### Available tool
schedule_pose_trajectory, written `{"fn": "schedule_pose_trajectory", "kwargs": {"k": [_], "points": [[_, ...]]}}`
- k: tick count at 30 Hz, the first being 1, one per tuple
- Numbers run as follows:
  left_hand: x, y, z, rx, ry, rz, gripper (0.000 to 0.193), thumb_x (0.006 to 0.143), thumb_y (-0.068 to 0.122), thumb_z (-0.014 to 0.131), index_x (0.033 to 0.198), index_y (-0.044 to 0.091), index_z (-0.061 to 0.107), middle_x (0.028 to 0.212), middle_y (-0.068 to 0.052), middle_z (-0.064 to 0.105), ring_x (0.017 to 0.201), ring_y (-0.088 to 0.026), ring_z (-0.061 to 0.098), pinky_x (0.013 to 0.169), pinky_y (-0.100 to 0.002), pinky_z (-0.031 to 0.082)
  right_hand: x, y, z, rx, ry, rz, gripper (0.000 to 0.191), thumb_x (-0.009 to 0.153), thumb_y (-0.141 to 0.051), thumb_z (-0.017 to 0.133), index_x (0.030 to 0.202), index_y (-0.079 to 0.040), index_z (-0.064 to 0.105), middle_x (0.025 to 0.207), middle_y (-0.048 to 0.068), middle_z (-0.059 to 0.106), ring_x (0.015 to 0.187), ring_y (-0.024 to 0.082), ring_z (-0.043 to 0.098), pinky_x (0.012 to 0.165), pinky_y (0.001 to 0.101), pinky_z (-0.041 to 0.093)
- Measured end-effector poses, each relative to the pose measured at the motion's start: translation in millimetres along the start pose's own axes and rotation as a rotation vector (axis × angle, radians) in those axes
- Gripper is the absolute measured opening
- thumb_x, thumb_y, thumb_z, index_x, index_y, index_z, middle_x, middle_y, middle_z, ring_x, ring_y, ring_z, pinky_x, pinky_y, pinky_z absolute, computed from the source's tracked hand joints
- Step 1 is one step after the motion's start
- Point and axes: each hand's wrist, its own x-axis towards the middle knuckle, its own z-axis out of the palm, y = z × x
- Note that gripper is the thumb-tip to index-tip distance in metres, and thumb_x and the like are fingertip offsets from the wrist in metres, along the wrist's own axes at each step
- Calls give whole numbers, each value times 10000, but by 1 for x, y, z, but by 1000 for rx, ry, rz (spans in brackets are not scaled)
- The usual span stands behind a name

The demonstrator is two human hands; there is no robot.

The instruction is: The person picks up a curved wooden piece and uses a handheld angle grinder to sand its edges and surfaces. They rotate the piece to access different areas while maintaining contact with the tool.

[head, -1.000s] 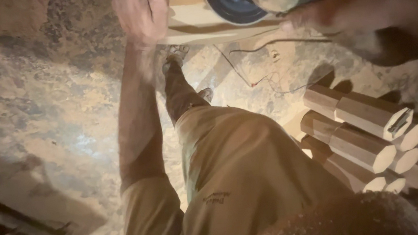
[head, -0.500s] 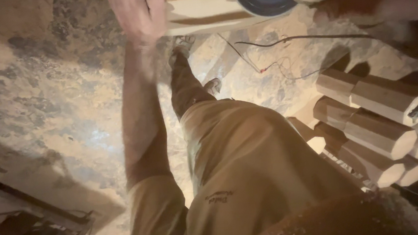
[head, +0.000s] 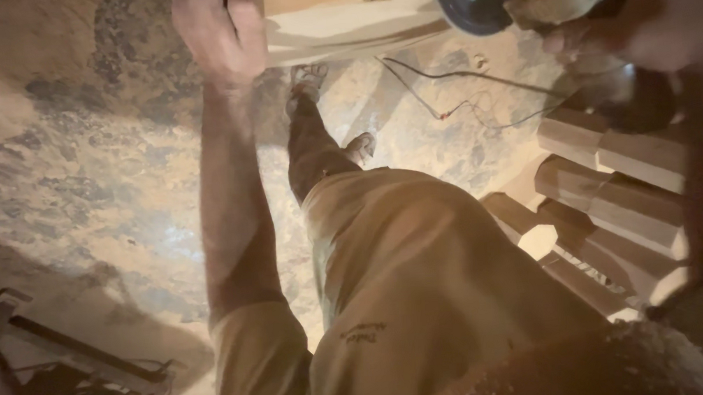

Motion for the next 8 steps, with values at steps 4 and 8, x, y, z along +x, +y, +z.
{"fn": "schedule_pose_trajectory", "kwargs": {"k": [4,8], "points": [[-3,0,-4,90,-63,57,125,1102,149,530,1129,42,590,1071,-158,663,909,-321,615,800,-460,490,-3,45,31,488,115,-67,863,803,-320,872,1476,-28,417,1354,100,596,1229,214,608,1040,359,543],[-18,-9,-4,-101,-37,-317,161,1069,175,527,1152,89,636,1064,-107,651,904,-298,618,801,-478,489,-9,112,49,620,161,-22,953,802,-331,921,1536,3,414,1461,150,581,1374,303,592,1178,430,528]]}}
